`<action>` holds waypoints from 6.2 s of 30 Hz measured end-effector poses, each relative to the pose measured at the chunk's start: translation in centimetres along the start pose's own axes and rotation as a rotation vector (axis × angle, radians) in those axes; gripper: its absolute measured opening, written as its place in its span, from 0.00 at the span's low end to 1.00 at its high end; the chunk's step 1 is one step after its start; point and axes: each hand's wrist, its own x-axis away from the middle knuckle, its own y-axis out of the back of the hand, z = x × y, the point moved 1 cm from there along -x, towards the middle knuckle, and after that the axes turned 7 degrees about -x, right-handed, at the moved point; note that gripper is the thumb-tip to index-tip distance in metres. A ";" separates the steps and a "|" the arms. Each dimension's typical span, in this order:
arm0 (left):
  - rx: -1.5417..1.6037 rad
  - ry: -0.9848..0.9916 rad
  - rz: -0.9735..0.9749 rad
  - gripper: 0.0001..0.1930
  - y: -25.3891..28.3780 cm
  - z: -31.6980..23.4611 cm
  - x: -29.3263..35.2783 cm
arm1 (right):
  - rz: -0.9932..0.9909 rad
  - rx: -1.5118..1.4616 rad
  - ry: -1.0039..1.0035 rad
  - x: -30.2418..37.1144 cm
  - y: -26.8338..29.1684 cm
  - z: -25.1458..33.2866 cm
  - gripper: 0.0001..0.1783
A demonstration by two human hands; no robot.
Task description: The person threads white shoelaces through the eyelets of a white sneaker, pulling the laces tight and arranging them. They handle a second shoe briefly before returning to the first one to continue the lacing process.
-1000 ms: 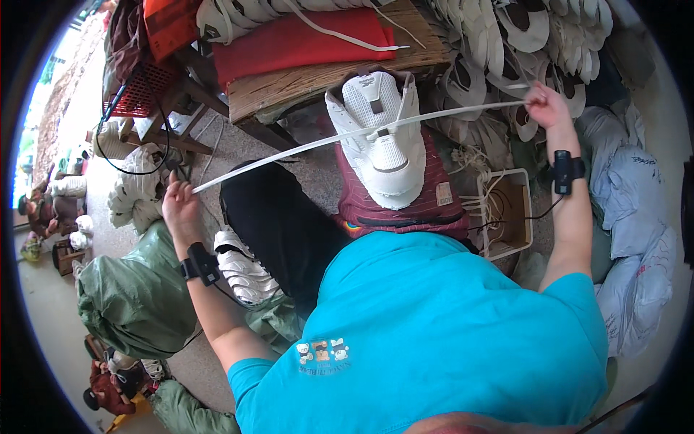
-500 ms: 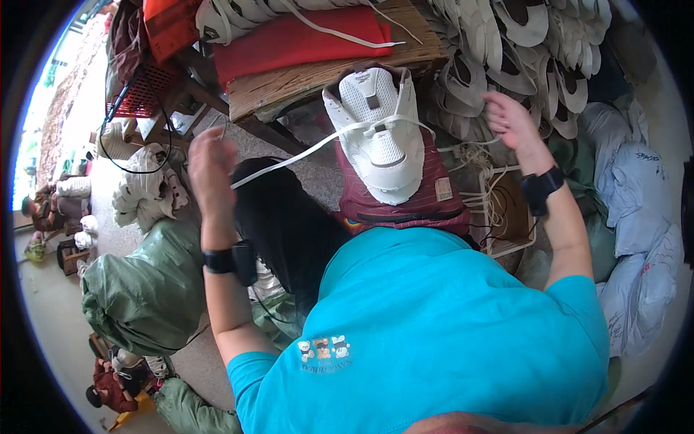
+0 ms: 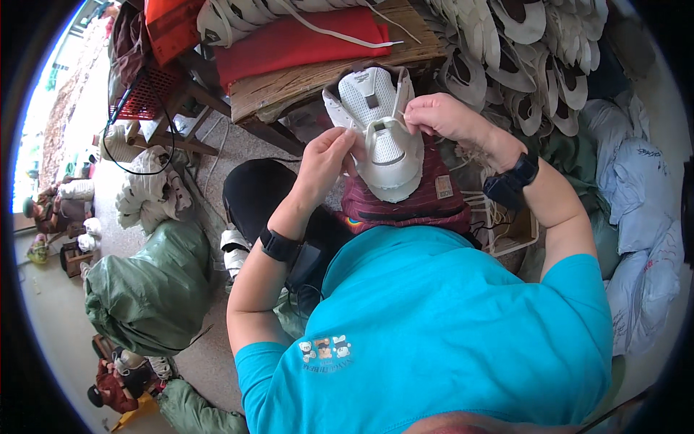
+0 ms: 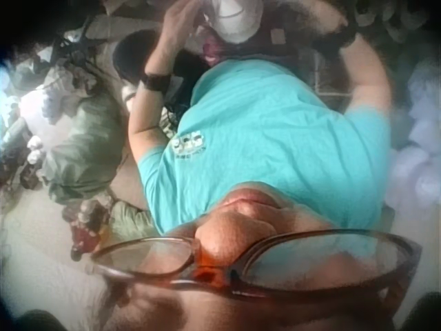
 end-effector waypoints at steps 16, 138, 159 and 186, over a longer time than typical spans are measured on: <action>-0.378 0.080 -0.173 0.15 0.6 -1.0 -2.0 | -0.231 1.512 0.606 0.1 -4.5 2.7 0.04; 0.307 -0.330 -0.574 0.11 14.6 -0.2 4.7 | -0.128 0.760 0.568 0.2 -1.9 3.8 0.10; 0.787 -0.429 -0.846 0.06 38.3 8.6 15.7 | -0.234 0.706 0.843 1.3 -1.8 -1.0 0.12; 0.109 -0.151 -0.256 0.10 0.9 1.8 -0.8 | -0.073 0.476 0.433 -0.1 -2.2 4.2 0.05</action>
